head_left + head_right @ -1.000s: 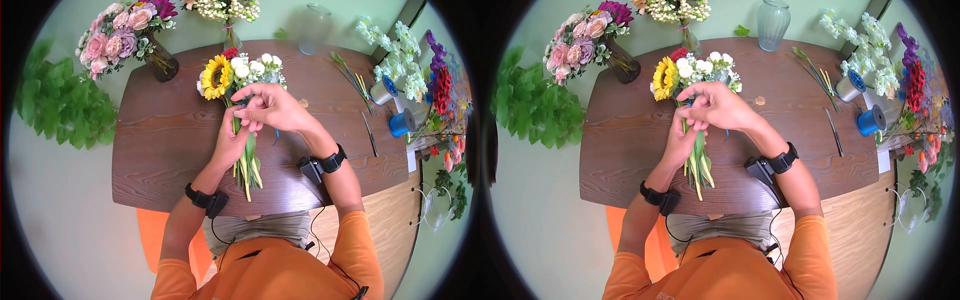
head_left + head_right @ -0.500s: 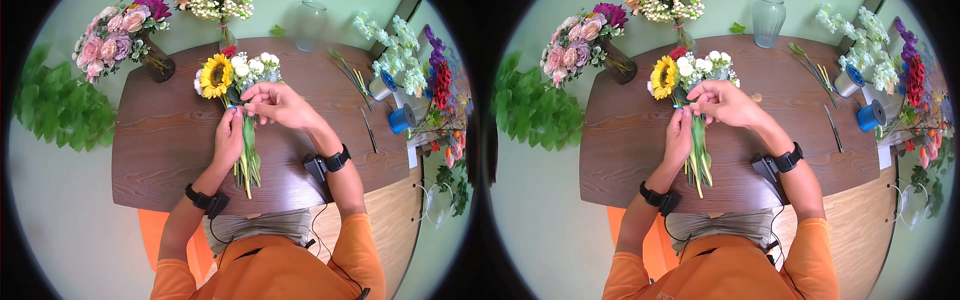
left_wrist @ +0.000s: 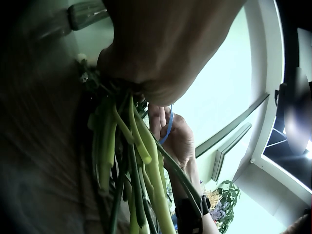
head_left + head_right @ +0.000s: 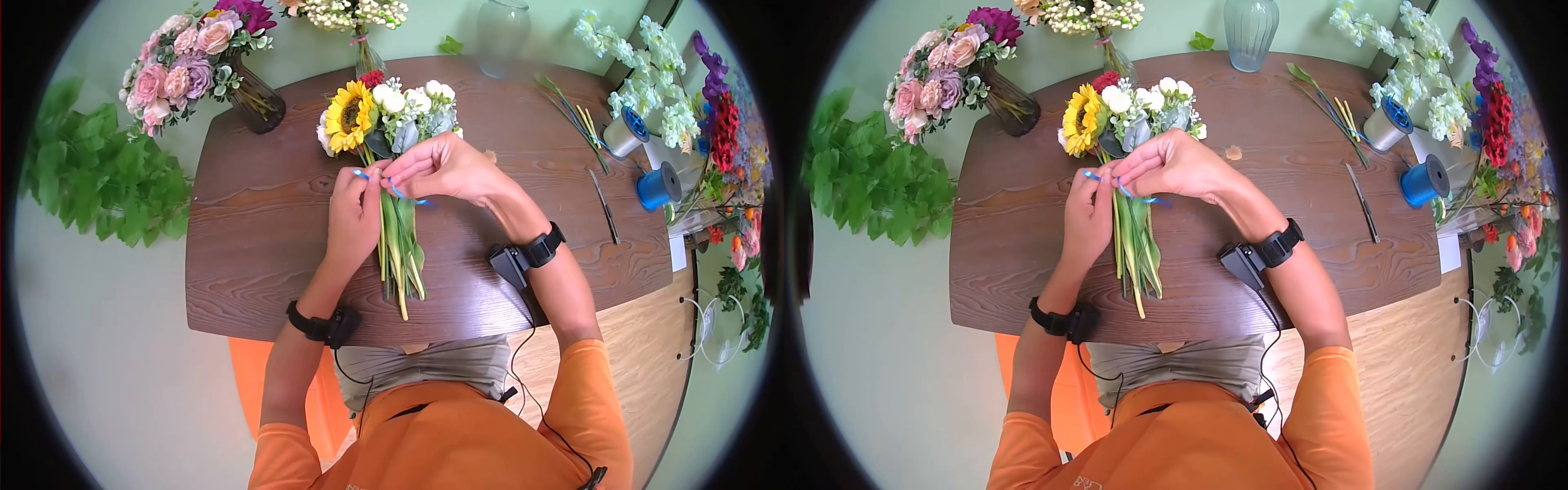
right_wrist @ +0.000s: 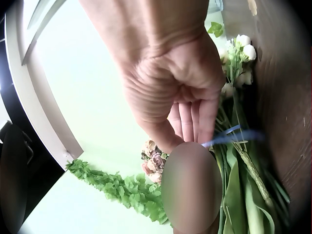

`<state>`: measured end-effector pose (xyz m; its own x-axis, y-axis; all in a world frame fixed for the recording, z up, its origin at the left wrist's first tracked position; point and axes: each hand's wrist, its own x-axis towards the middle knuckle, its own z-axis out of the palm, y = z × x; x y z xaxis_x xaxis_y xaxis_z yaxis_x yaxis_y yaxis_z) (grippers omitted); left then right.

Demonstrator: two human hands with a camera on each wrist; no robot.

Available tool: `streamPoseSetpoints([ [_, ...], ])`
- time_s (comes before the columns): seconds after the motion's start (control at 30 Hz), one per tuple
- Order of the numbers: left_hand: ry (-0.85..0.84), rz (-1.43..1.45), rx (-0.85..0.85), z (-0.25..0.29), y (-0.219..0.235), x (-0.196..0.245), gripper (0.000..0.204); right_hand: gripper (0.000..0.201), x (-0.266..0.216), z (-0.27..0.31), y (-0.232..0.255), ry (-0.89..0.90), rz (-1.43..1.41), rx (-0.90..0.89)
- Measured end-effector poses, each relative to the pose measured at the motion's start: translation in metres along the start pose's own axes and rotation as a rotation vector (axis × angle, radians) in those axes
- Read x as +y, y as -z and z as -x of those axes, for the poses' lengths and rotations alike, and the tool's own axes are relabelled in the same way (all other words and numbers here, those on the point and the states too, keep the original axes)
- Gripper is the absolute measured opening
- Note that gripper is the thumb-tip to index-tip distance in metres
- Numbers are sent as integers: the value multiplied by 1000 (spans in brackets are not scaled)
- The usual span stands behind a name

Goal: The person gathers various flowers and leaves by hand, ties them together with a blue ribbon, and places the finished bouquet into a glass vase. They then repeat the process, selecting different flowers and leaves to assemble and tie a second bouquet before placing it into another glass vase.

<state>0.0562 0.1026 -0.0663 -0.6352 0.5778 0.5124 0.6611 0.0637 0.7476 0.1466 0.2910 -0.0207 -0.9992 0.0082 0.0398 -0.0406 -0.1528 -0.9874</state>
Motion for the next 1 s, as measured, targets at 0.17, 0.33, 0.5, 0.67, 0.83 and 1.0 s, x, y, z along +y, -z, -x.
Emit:
streamPoseSetpoints([
  [0.17,128,54,-71,-19,18,8,23,9,11,-6,-4,99,128,91],
  [0.33,97,82,-180,-36,40,-2,26,10,15,-7,-15,95,197,142],
  [0.5,179,114,-225,-39,57,-4,28,11,30,-14,-17,155,100,199],
  [0.67,16,-10,-209,-38,61,15,21,16,28,-11,-22,123,235,243],
  [0.83,-206,-278,-234,-49,69,38,21,16,27,-10,-30,92,283,312],
  [1.0,-208,-186,-244,-54,68,48,19,17,33,-13,-33,180,193,354],
])
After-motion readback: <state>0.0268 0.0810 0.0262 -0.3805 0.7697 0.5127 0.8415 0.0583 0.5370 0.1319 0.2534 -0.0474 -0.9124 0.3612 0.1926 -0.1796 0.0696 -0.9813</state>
